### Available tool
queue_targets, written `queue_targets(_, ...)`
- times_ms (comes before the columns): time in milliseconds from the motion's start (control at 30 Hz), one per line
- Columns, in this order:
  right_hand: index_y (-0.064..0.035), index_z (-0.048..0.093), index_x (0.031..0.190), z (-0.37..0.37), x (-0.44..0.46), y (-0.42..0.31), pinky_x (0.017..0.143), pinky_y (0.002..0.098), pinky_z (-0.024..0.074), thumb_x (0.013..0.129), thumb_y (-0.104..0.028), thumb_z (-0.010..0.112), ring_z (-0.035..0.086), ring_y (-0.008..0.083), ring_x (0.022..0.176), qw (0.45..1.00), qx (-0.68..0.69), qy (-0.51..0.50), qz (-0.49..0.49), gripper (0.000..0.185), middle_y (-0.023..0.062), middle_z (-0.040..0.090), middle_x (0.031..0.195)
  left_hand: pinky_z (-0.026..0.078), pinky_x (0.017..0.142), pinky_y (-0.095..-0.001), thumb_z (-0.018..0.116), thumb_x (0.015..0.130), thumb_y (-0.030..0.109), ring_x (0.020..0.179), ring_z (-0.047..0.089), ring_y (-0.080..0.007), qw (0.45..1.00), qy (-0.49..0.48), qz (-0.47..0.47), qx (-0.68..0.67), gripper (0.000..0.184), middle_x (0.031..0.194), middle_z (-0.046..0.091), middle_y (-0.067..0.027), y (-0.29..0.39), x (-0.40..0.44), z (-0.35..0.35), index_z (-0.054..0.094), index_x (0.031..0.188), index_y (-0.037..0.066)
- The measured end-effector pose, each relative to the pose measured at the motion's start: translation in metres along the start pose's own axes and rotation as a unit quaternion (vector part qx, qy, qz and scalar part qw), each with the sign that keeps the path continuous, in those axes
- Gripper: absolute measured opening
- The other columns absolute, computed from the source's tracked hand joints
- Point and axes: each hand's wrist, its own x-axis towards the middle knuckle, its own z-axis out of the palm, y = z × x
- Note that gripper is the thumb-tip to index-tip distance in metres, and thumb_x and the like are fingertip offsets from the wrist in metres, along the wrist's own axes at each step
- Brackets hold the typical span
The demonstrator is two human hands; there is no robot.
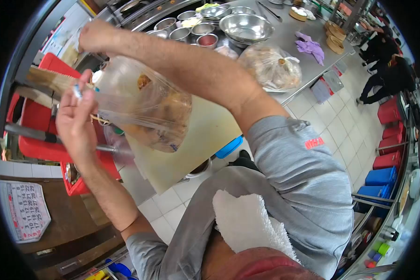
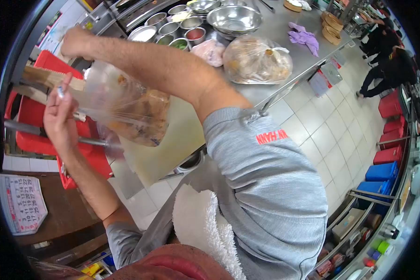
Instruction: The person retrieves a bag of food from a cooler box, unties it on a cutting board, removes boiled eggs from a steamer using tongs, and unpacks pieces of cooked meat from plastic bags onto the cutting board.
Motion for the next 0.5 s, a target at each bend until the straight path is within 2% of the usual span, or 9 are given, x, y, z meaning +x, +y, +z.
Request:
queue_targets(33,-0.0014,0.064,0.082,-0.006,-0.011,0.014,0.051,0.0389,0.0501,0.069,-0.014,0.069,0.061,0.0249,0.054,0.999,0.004,0.036,-0.028,0.019,0.0127,0.063,0.07,0.041,0.066,-0.0191,0.062,0.081,0.0,0.077,0.053,-0.0046,1.0,0.008,-0.002,0.005,0.039,0.115,0.059,-0.0145,-0.017,0.003,0.018,0.05,0.118,-0.007)
queue_targets(100,-0.004,0.063,0.088,-0.023,-0.039,0.048,0.061,0.0385,0.0511,0.069,-0.014,0.067,0.064,0.0278,0.068,0.996,0.069,-0.047,0.036,0.022,0.014,0.065,0.08,0.044,0.072,-0.022,0.062,0.082,0.0,0.085,0.055,-0.0075,0.998,0.005,-0.049,0.04,0.045,0.115,0.058,-0.0128,-0.043,0.0,0.06,0.046,0.124,-0.004)
queue_targets(167,-0.0069,0.062,0.095,-0.042,-0.072,0.088,0.072,0.0379,0.0509,0.07,-0.015,0.065,0.064,0.0298,0.081,0.992,0.079,-0.097,0.034,0.026,0.0149,0.065,0.086,0.045,0.073,-0.0243,0.065,0.08,0.004,0.087,0.056,-0.0121,0.994,0.016,-0.017,0.102,0.052,0.115,0.055,-0.0122,-0.104,-0.015,0.093,0.043,0.128,-0.002)
queue_targets(233,-0.0093,0.06,0.1,-0.07,-0.107,0.114,0.072,0.0381,0.0503,0.072,-0.015,0.061,0.063,0.0299,0.085,0.979,0.031,-0.192,0.057,0.028,0.0147,0.064,0.088,0.046,0.077,-0.0297,0.067,0.078,0.009,0.089,0.058,-0.0182,0.97,0.002,-0.01,0.242,0.057,0.106,0.058,-0.0122,-0.115,-0.034,0.151,0.042,0.128,-0.003)
queue_targets(300,-0.0093,0.057,0.105,-0.1,-0.145,0.12,0.073,0.0392,0.0493,0.075,-0.011,0.057,0.061,0.0311,0.089,0.969,0.046,-0.235,0.057,0.031,0.0152,0.063,0.092,0.041,0.09,-0.037,0.069,0.077,0.014,0.102,0.053,-0.0289,0.899,-0.036,0.009,0.437,0.062,0.111,0.054,-0.0182,-0.159,-0.055,0.173,0.041,0.13,-0.002)
queue_targets(367,-0.0079,0.057,0.107,-0.164,-0.192,0.116,0.077,0.0394,0.0481,0.077,-0.009,0.055,0.06,0.0309,0.093,0.958,-0.207,-0.16,-0.118,0.03,0.0142,0.062,0.097,0.037,0.094,-0.0401,0.069,0.078,0.017,0.108,0.049,-0.0334,0.886,-0.041,0.007,0.461,0.061,0.114,0.052,-0.0211,-0.178,-0.073,0.204,0.042,0.129,-0.002)
queue_targets(433,-0.0065,0.057,0.109,-0.21,-0.205,0.142,0.083,0.0396,0.0462,0.079,-0.008,0.054,0.058,0.0312,0.097,0.967,-0.175,-0.166,-0.083,0.031,0.0141,0.061,0.102,0.033,0.099,-0.0431,0.068,0.079,0.02,0.113,0.045,-0.0379,0.876,-0.033,0.011,0.482,0.059,0.117,0.051,-0.0239,-0.185,-0.083,0.213,0.044,0.128,-0.002)
queue_targets(467,-0.0062,0.057,0.111,-0.229,-0.218,0.184,0.087,0.0392,0.0447,0.078,-0.006,0.055,0.056,0.0312,0.101,0.981,-0.141,-0.058,-0.12,0.033,0.0139,0.06,0.104,0.034,0.097,-0.0443,0.068,0.08,0.024,0.113,0.045,-0.0384,0.87,0.007,-0.007,0.493,0.06,0.12,0.049,-0.0246,-0.186,-0.089,0.209,0.044,0.128,-0.002)
queue_targets(500,-0.0058,0.058,0.111,-0.279,-0.226,0.169,0.087,0.0397,0.0444,0.077,-0.001,0.055,0.056,0.0326,0.1,0.984,-0.159,-0.069,0.034,0.035,0.0145,0.06,0.105,0.034,0.096,-0.0455,0.067,0.08,0.028,0.113,0.044,-0.0388,0.862,0.046,-0.027,0.505,0.061,0.122,0.047,-0.0254,-0.185,-0.095,0.206,0.045,0.128,-0.003)
